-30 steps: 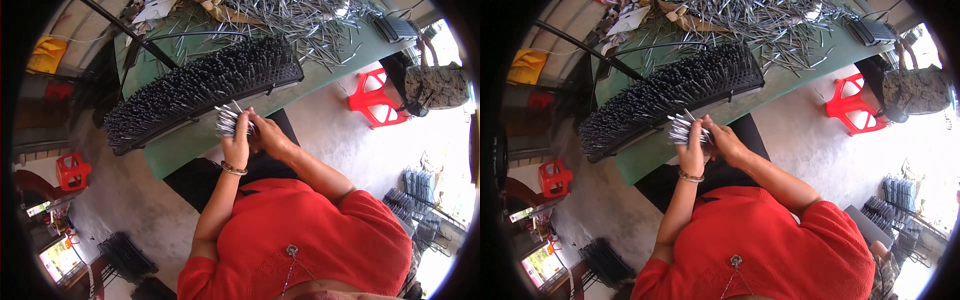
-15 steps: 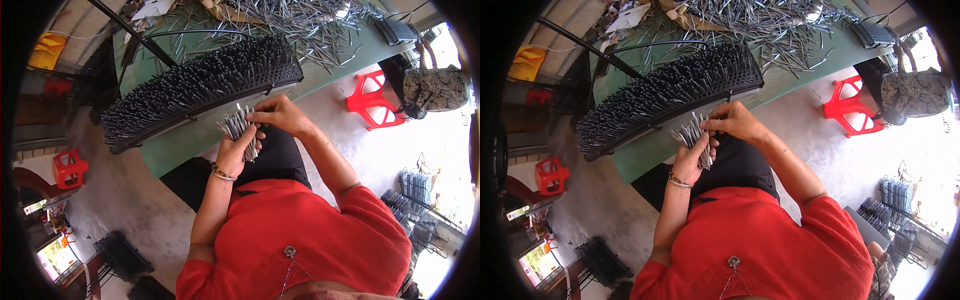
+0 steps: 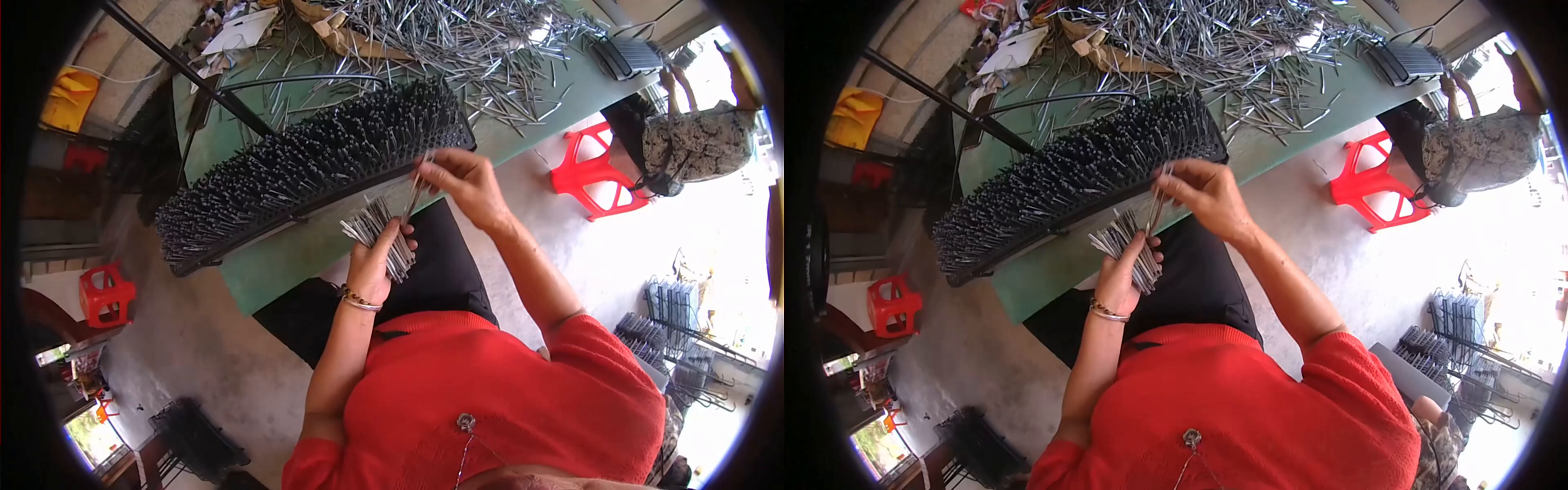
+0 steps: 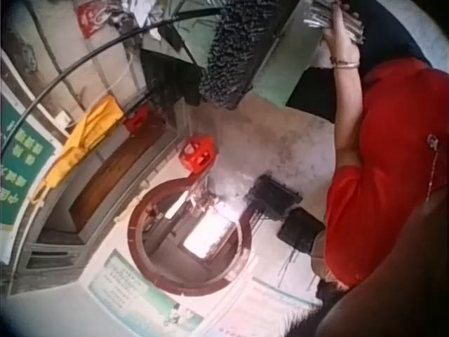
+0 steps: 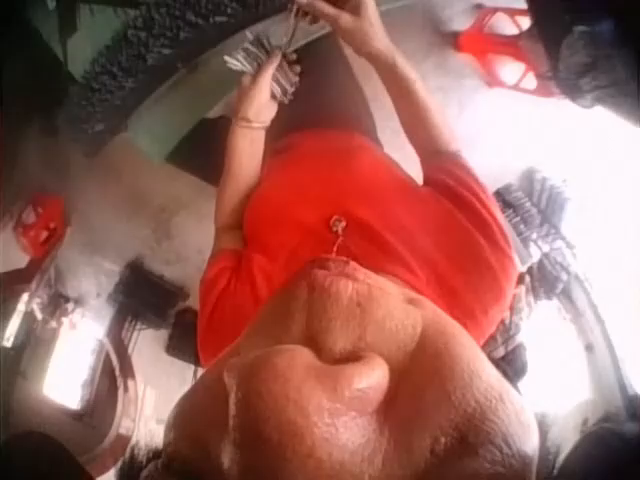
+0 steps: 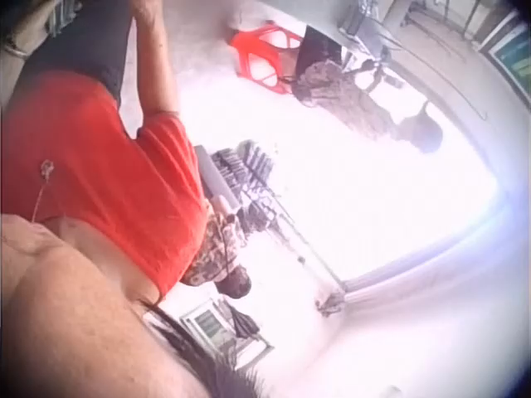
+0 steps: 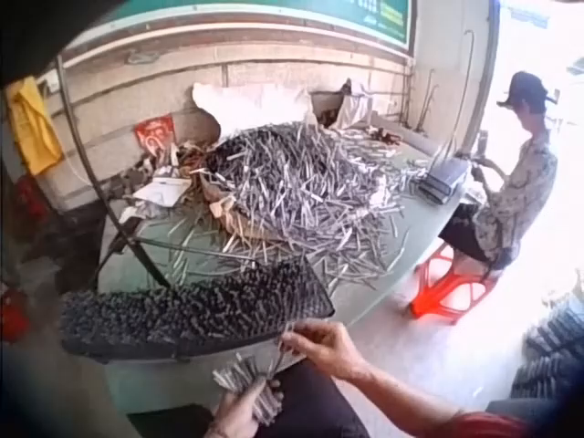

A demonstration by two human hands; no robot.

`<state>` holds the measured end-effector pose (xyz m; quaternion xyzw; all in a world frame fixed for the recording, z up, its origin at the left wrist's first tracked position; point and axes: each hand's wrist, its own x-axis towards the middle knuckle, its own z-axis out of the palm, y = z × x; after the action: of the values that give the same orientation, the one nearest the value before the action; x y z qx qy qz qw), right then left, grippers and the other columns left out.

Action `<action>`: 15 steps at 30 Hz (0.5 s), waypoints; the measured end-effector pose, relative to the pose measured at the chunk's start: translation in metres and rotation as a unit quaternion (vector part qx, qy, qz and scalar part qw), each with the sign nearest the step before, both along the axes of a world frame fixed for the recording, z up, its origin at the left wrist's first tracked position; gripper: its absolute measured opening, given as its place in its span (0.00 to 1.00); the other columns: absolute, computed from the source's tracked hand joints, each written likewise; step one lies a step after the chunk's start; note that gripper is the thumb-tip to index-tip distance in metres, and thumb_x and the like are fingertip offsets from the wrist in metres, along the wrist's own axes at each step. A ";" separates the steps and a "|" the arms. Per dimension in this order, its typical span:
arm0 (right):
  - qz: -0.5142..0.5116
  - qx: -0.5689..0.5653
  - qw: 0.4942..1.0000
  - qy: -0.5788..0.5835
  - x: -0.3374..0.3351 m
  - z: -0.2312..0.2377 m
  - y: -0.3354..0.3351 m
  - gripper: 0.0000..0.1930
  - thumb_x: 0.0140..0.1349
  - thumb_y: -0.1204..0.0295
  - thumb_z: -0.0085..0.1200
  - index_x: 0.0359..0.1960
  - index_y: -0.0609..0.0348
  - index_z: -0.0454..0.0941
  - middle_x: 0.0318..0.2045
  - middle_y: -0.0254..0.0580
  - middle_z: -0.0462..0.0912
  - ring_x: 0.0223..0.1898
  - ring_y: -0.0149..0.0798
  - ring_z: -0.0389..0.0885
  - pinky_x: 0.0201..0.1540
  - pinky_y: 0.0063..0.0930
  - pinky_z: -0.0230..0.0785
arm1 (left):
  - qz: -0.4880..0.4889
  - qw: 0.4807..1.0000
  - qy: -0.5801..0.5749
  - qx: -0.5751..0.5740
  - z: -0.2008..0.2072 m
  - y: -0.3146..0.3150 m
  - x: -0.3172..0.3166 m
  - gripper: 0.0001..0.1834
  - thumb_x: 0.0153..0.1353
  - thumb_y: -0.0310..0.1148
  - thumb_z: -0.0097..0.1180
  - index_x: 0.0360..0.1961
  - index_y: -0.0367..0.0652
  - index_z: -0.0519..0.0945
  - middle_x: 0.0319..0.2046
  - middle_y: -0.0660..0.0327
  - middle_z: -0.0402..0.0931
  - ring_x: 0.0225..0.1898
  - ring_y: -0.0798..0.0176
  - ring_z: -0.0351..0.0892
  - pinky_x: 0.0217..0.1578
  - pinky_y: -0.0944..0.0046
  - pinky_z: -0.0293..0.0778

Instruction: Placing metal spikes into a black grid template on a workbench.

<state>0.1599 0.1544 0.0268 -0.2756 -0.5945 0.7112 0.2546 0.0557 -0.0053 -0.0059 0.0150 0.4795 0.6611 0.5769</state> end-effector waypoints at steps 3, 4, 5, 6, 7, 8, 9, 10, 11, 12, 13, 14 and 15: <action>-0.059 0.145 0.987 0.025 -0.008 0.014 0.023 0.13 0.62 0.73 0.56 0.46 0.68 0.76 0.36 0.39 0.83 0.39 0.29 0.80 0.41 0.23 0.72 | -0.025 1.000 -0.008 0.014 -0.003 0.001 -0.001 0.12 0.61 0.36 0.58 0.41 0.40 0.77 0.30 0.62 0.78 0.28 0.67 0.79 0.26 0.68 0.77; -0.078 0.196 0.977 0.012 -0.011 0.017 0.028 0.13 0.61 0.73 0.57 0.45 0.67 0.77 0.36 0.39 0.83 0.41 0.29 0.80 0.43 0.23 0.72 | -0.047 0.999 -0.015 0.021 -0.001 0.002 -0.001 0.13 0.61 0.37 0.58 0.41 0.40 0.77 0.30 0.62 0.77 0.28 0.67 0.79 0.27 0.67 0.77; -0.079 0.196 0.977 0.012 -0.015 0.020 0.033 0.13 0.61 0.73 0.57 0.45 0.67 0.77 0.36 0.39 0.83 0.41 0.29 0.80 0.43 0.23 0.72 | -0.047 0.999 -0.015 0.022 0.002 0.003 0.001 0.13 0.61 0.37 0.58 0.41 0.40 0.77 0.30 0.62 0.77 0.28 0.67 0.79 0.27 0.67 0.77; -0.082 0.258 0.963 -0.008 -0.019 0.023 0.036 0.13 0.60 0.73 0.58 0.45 0.65 0.77 0.36 0.39 0.84 0.40 0.28 0.81 0.43 0.22 0.72 | -0.058 0.998 -0.023 0.012 0.006 0.003 0.002 0.13 0.61 0.36 0.58 0.42 0.39 0.77 0.31 0.62 0.77 0.28 0.67 0.79 0.27 0.67 0.78; -0.084 0.318 0.944 -0.027 -0.022 0.025 0.039 0.12 0.59 0.74 0.59 0.44 0.64 0.78 0.35 0.38 0.84 0.40 0.27 0.81 0.43 0.22 0.72 | -0.068 0.997 -0.029 0.002 0.009 0.004 0.003 0.13 0.61 0.35 0.58 0.42 0.38 0.77 0.31 0.61 0.77 0.28 0.66 0.79 0.28 0.67 0.78; -0.084 0.319 0.944 -0.027 -0.023 0.025 0.042 0.12 0.59 0.74 0.59 0.44 0.64 0.78 0.35 0.38 0.84 0.40 0.27 0.81 0.43 0.22 0.72 | -0.068 0.997 -0.029 0.003 0.009 0.003 0.003 0.13 0.61 0.35 0.58 0.42 0.38 0.77 0.31 0.61 0.77 0.28 0.66 0.79 0.28 0.67 0.78; -0.089 0.332 0.939 -0.028 -0.024 0.026 0.044 0.12 0.58 0.74 0.59 0.44 0.62 0.79 0.35 0.38 0.84 0.39 0.26 0.81 0.42 0.21 0.72 | -0.073 0.997 -0.032 0.004 0.010 0.002 0.002 0.13 0.61 0.34 0.58 0.44 0.38 0.76 0.32 0.61 0.77 0.29 0.66 0.79 0.28 0.66 0.79; -0.095 0.344 0.934 -0.030 -0.024 0.026 0.045 0.12 0.57 0.75 0.60 0.43 0.61 0.79 0.34 0.37 0.85 0.38 0.26 0.81 0.42 0.21 0.71 | -0.078 0.996 -0.035 0.006 0.010 0.002 0.002 0.14 0.61 0.32 0.57 0.46 0.37 0.76 0.32 0.60 0.77 0.29 0.66 0.79 0.29 0.66 0.79; -0.096 0.344 0.934 -0.030 -0.024 0.024 0.046 0.12 0.57 0.75 0.60 0.43 0.61 0.79 0.34 0.37 0.85 0.38 0.26 0.81 0.42 0.21 0.71 | -0.079 0.996 -0.035 0.007 0.009 0.001 0.001 0.14 0.61 0.32 0.57 0.46 0.37 0.76 0.32 0.60 0.77 0.29 0.66 0.79 0.29 0.66 0.79; -0.090 0.346 0.933 -0.034 -0.025 0.021 0.046 0.11 0.58 0.75 0.59 0.43 0.61 0.79 0.34 0.37 0.85 0.37 0.26 0.81 0.42 0.21 0.71 | -0.088 0.996 -0.032 0.015 0.008 0.000 0.001 0.15 0.61 0.31 0.57 0.47 0.37 0.75 0.33 0.60 0.78 0.30 0.65 0.80 0.29 0.66 0.79; -0.085 0.348 0.933 -0.038 -0.025 0.018 0.047 0.11 0.58 0.75 0.59 0.42 0.61 0.79 0.33 0.37 0.85 0.37 0.26 0.82 0.41 0.22 0.71 | -0.097 0.995 -0.028 0.023 0.007 0.000 0.001 0.16 0.60 0.30 0.56 0.49 0.37 0.74 0.34 0.59 0.78 0.31 0.65 0.80 0.29 0.67 0.79; -0.086 0.349 0.933 -0.038 -0.026 0.016 0.046 0.11 0.58 0.75 0.59 0.42 0.61 0.79 0.33 0.37 0.85 0.37 0.26 0.82 0.41 0.22 0.71 | -0.097 0.995 -0.028 0.023 0.007 0.000 0.001 0.16 0.60 0.30 0.56 0.49 0.37 0.74 0.34 0.59 0.78 0.31 0.65 0.80 0.29 0.67 0.79; -0.080 0.348 0.934 -0.033 -0.026 0.014 0.045 0.11 0.58 0.75 0.59 0.42 0.61 0.80 0.33 0.37 0.85 0.36 0.26 0.82 0.41 0.21 0.72 | -0.097 0.995 -0.029 0.025 0.006 0.000 0.001 0.16 0.60 0.29 0.57 0.49 0.37 0.74 0.34 0.59 0.78 0.31 0.65 0.80 0.29 0.67 0.78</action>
<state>0.1341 0.1992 0.0412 -0.2395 -0.7888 0.4279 0.3705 0.0572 -0.0054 0.0003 0.0568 0.4425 0.6140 0.6511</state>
